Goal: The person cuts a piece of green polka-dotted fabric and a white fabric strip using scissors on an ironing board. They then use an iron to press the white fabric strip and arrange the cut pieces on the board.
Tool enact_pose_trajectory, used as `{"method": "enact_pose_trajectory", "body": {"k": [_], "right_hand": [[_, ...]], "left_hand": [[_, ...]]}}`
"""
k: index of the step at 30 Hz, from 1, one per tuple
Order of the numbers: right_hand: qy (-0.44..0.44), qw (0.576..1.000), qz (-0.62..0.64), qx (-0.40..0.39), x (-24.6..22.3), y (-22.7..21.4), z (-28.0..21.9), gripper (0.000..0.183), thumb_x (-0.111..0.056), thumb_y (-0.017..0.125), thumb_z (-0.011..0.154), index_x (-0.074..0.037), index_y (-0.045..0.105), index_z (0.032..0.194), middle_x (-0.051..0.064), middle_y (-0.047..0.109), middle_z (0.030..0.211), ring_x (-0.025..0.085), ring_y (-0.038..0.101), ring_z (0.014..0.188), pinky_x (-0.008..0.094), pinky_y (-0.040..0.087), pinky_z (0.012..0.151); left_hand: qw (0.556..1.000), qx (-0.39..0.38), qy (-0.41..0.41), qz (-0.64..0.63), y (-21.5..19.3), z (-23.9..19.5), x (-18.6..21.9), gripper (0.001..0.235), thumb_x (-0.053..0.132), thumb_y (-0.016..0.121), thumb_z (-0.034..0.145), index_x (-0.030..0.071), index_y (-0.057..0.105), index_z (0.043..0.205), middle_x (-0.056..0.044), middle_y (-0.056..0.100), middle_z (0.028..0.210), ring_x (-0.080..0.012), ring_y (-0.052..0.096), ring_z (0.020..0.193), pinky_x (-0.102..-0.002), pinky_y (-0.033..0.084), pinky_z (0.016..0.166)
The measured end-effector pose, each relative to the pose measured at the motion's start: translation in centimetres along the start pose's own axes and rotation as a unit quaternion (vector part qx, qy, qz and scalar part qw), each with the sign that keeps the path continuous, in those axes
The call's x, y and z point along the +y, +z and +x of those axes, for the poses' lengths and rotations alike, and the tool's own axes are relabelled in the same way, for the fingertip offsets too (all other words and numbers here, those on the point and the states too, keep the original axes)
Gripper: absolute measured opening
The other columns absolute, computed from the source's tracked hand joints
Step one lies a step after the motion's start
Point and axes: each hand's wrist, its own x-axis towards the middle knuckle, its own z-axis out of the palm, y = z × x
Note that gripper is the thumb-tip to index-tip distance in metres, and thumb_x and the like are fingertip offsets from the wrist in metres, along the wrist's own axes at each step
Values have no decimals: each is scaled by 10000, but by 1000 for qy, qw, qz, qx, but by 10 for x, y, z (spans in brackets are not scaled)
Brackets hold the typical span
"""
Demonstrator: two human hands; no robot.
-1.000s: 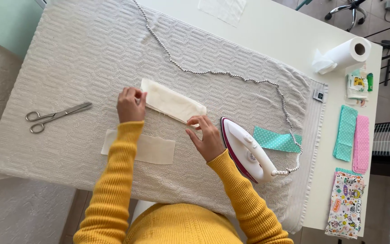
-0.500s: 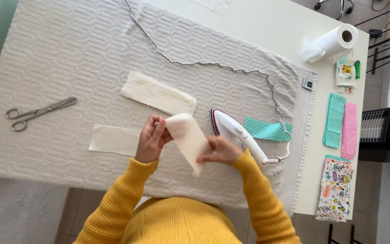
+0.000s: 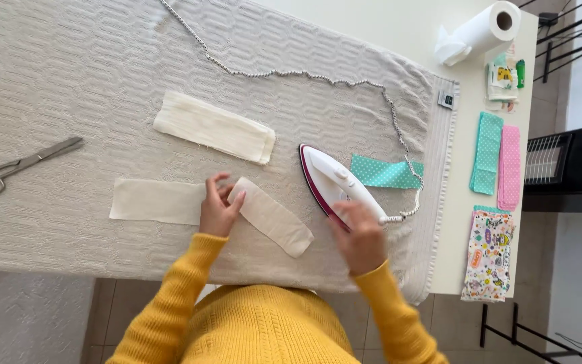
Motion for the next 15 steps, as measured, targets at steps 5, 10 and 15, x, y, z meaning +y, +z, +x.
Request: {"method": "enact_pose_trajectory", "body": {"k": [5,10,15], "right_hand": [[39,985,-107,-128,59,-2,65,446,-399,774,843,-15,652,1035,161,704,926,289,682,827,423,561,764],[211,922,52,-320,67,2,67,492,-479,665,964,12,641,987,158,692,706,275,673,574,440,551,570],[41,959,58,-275,26,2,7,511,-477,615,975,22,635,1081,223,699,664,293,715,522,423,584,486]], "left_hand": [[965,-50,162,199,-3,22,-2,238,69,718,914,66,658,1145,-132,778,1011,-181,745,778,-287,620,705],[933,-18,249,260,-9,29,-14,111,7,699,921,66,793,928,-71,785,987,-197,760,776,-305,623,722],[909,34,319,265,-8,35,-26,176,-3,731,874,29,764,1044,-126,757,1057,-253,733,936,-354,602,854]]}}
